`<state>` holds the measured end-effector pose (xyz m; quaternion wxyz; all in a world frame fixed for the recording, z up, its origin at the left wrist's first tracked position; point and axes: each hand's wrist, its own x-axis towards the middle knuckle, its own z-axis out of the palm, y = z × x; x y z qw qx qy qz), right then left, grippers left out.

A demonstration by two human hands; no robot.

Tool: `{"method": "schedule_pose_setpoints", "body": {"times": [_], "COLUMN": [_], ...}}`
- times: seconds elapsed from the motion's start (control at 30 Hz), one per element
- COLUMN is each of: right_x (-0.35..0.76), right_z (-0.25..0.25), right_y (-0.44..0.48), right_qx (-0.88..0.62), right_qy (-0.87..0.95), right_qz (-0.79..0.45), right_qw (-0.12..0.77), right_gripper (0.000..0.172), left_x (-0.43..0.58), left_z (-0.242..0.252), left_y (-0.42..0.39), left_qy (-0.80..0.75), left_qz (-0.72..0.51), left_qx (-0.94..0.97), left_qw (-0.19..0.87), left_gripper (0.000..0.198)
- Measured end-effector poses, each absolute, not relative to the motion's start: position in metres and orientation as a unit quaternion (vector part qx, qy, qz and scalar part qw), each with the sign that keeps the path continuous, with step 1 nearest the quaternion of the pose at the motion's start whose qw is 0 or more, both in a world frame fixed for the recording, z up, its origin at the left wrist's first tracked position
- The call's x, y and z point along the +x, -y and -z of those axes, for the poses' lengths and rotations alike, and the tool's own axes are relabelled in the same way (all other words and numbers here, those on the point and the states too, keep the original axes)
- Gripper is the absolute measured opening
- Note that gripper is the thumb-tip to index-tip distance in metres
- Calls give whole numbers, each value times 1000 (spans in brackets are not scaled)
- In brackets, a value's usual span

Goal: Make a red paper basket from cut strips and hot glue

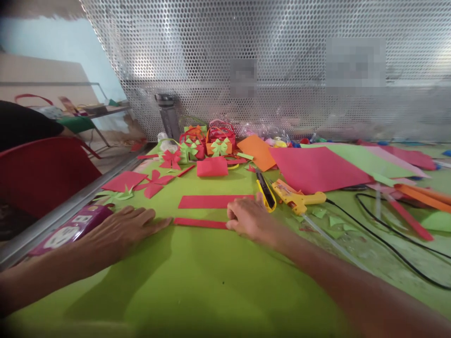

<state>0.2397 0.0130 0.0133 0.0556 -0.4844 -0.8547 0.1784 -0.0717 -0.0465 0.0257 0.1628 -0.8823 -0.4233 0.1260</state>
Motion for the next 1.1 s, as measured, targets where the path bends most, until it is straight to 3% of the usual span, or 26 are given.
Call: {"method": "schedule_pose_setpoints", "body": {"times": [0.1, 0.23, 0.53, 0.8, 0.87, 1.0, 1.1], "right_x": [239, 231, 223, 230, 232, 237, 237], "right_z": [-13, -13, -13, -25, -27, -17, -7], "right_y": [-13, -8, -6, -10, -3, 17, 27], "right_qx": [-485, -487, -490, -468, -449, -396, -367], "right_qy": [853, 850, 845, 854, 875, 916, 919], "right_qz": [-179, -178, -177, -202, -163, 33, 131], "right_qw": [69, 92, 124, 99, 75, 50, 56], "right_gripper": [9, 10, 13, 13, 13, 9, 18], "left_x": [-63, -24, 30, 20, 18, 17, 19], "left_z": [-31, -31, -6, 1, 6, 10, 9], "left_y": [48, 46, 20, 18, 16, 15, 15], "left_qy": [445, 401, 348, 337, 330, 324, 336], "left_qz": [-84, 3, -34, 29, 60, 93, 88], "left_qx": [-879, -903, -914, -916, -916, -917, -917], "left_qw": [147, 152, 207, 215, 220, 216, 198], "left_gripper": [62, 30, 18, 12, 12, 15, 17]}}
